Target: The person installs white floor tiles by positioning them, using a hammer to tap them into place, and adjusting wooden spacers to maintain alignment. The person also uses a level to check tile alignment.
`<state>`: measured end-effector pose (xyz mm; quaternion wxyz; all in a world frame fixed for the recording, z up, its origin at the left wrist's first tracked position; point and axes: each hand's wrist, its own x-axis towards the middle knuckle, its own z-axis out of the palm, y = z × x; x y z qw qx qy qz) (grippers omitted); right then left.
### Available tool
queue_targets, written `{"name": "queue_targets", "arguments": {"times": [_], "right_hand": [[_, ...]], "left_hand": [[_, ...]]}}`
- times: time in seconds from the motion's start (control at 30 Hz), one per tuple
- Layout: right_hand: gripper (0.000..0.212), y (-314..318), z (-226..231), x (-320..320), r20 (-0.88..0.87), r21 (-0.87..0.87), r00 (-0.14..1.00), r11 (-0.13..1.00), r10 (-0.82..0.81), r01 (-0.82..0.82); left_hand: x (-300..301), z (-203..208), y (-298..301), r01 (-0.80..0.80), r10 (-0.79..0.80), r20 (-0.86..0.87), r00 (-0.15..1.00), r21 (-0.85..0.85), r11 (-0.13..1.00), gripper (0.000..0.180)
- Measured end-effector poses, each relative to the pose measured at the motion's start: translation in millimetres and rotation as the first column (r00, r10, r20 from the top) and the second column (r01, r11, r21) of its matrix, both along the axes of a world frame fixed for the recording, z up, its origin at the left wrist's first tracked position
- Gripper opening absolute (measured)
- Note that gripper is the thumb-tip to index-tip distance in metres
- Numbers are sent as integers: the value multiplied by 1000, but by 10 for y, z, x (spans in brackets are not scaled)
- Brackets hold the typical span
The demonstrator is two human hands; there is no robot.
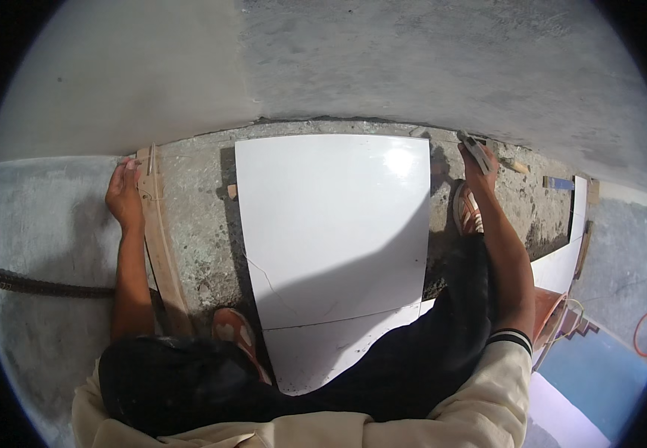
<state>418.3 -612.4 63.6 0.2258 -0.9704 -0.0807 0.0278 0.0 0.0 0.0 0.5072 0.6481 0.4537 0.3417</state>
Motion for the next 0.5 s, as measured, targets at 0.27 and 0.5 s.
{"name": "queue_targets", "arguments": {"times": [0.27, 0.5], "right_hand": [[39, -595, -388, 345, 61, 61, 992, 991, 113, -116], [39, -305, -231, 194, 70, -7, 982, 984, 178, -178]], "left_hand": [[88, -18, -69, 49, -44, -41, 998, 129, 990, 26], [36, 35, -134, 14, -14, 11, 1000, 58, 998, 24]]}}
